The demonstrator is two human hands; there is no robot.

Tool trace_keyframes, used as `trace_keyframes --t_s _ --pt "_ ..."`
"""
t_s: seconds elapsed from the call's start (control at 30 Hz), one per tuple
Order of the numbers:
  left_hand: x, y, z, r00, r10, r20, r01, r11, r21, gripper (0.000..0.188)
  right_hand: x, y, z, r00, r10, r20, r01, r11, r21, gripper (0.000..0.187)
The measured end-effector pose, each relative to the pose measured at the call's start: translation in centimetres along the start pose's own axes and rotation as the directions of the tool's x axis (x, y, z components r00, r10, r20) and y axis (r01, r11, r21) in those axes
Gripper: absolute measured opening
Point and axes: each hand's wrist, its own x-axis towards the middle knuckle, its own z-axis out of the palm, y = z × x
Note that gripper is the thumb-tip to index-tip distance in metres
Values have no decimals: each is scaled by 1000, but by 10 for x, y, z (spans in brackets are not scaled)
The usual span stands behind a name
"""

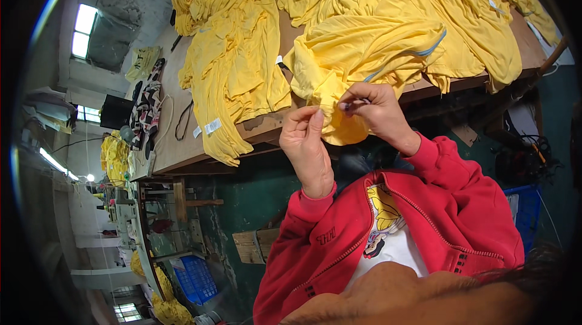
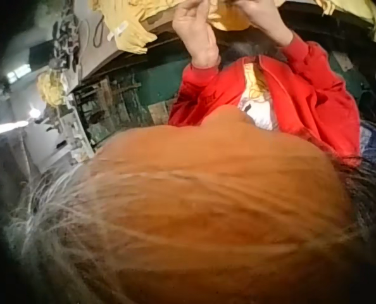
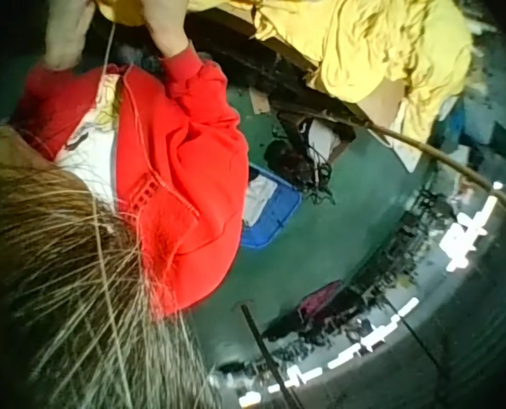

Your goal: The person trims loose threads from garments using thread snips, turning and cutting around the seams and edges of the clothing on the table.

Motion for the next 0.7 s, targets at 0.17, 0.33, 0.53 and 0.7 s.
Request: trace_keyframes --t_s 0.17,0.33,0.53,0.7 --pt "8 -2 -11 996 -86 26 89 983 -159 14 -6 -10 -2 994 0 110 -35 949 313 14" --pt "15 -7 -23 990 -129 53 137 970 -200 12 -1 -2 -25 1000 4 2 -4 999 36 7" --pt "61 23 -61 964 139 -227 -145 989 -12 32 0 -29 -83 752 -655 -72 194 324 -926 48" --pt "50 -3 -88 944 329 22 -211 551 807 67 7 -39 -124 807 -588 -46 52 148 -988 62"
